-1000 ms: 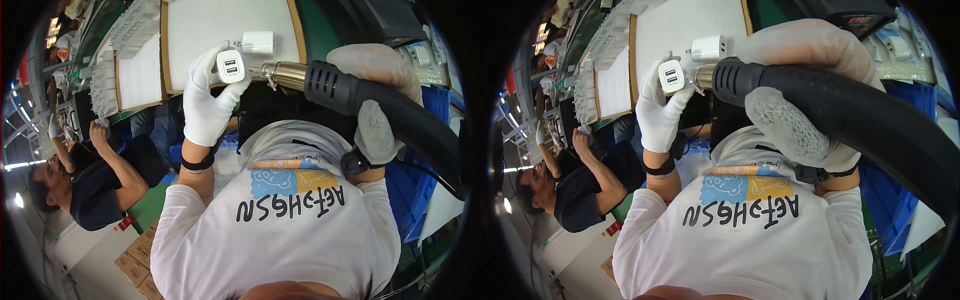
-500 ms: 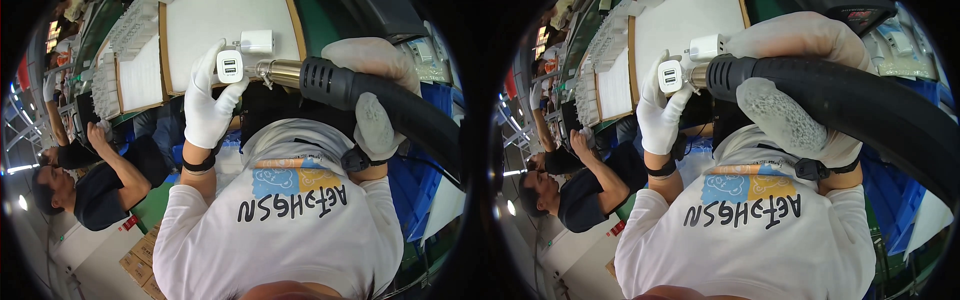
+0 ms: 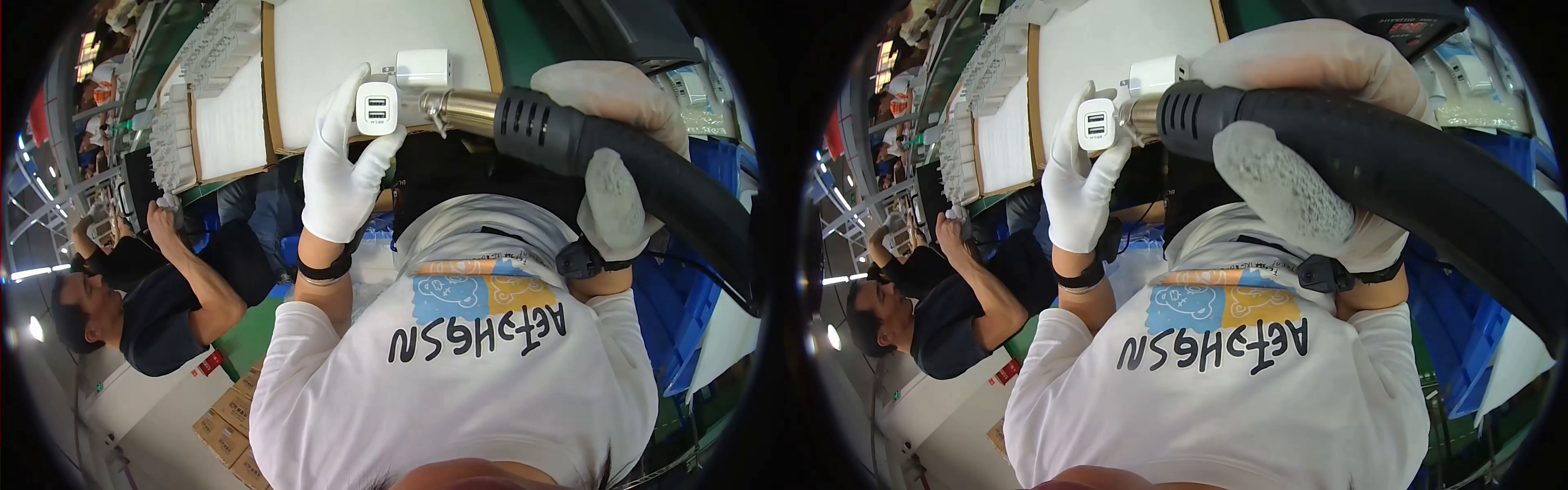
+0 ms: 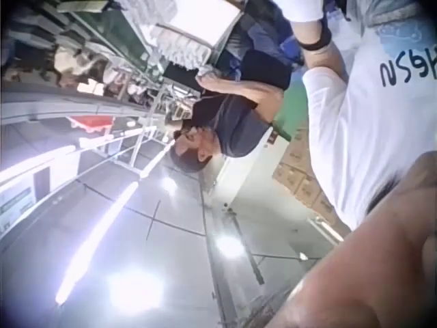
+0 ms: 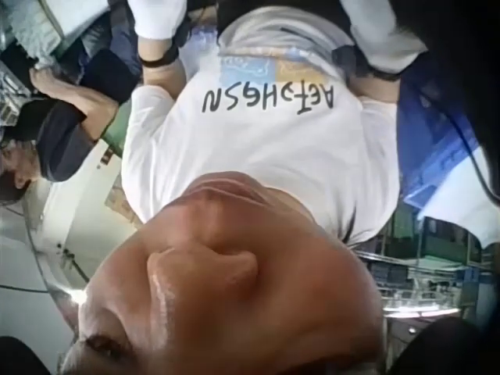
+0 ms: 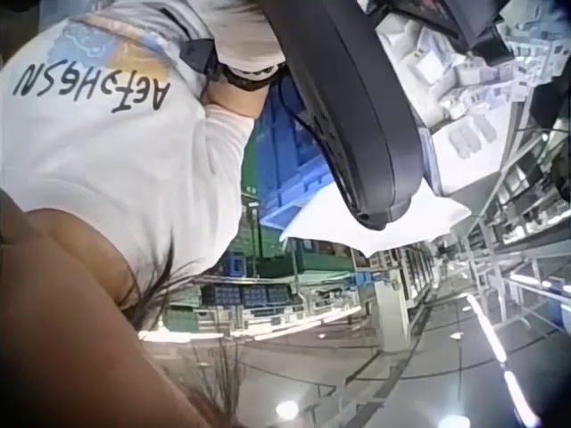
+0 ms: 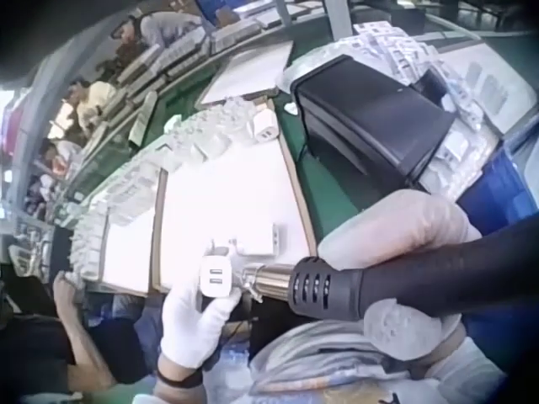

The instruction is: The person picks up a power adapter from a tray, applies heat to the USB port area using a heat gun, and then sets it back down to repeat the process with another adapter.

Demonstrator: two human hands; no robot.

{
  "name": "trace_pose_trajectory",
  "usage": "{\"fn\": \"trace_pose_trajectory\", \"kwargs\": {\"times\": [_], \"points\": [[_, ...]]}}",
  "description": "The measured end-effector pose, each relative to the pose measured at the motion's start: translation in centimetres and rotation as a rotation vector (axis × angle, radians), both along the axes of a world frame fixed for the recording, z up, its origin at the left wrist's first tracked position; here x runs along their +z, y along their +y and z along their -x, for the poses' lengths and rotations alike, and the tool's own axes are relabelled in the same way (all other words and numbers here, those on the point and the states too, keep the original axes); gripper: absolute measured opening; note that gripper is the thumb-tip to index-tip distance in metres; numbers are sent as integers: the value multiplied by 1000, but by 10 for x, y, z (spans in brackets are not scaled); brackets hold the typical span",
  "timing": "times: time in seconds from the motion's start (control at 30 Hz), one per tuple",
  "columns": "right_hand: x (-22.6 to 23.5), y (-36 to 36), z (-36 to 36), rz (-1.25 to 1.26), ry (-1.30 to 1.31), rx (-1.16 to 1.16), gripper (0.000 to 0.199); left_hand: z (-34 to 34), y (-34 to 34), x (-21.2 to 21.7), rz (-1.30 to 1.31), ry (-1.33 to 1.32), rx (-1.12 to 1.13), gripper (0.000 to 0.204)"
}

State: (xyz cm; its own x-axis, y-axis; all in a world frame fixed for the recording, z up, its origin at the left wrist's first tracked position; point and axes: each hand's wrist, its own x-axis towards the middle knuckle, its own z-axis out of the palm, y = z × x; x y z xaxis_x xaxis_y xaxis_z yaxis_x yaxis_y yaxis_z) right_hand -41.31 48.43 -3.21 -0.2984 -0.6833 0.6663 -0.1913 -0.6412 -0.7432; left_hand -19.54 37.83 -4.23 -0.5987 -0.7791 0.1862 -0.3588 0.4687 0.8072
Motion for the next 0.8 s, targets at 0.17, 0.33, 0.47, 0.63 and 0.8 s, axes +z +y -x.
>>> {"fn": "trace_pose_trajectory", "kwargs": {"times": [0.17, 0.33, 0.47, 0.63, 0.8], "points": [[7, 3, 4, -47, 110, -4, 36, 2, 0, 2, 6, 23, -23, 59], [3, 3, 3, -18, 85, -18, 36, 2, 0, 3, 51, -11, -27, 58], [1, 0, 1, 27, -15, 22, 37, 0, -1, 1, 6, -3, -6, 58], [0, 1, -1, -25, 80, -33, 37, 0, -2, 1, 56, 0, -22, 58], [-1, -1, -2, 14, 31, -26, 36, -1, -3, -2, 61, 37, -17, 56]]}}
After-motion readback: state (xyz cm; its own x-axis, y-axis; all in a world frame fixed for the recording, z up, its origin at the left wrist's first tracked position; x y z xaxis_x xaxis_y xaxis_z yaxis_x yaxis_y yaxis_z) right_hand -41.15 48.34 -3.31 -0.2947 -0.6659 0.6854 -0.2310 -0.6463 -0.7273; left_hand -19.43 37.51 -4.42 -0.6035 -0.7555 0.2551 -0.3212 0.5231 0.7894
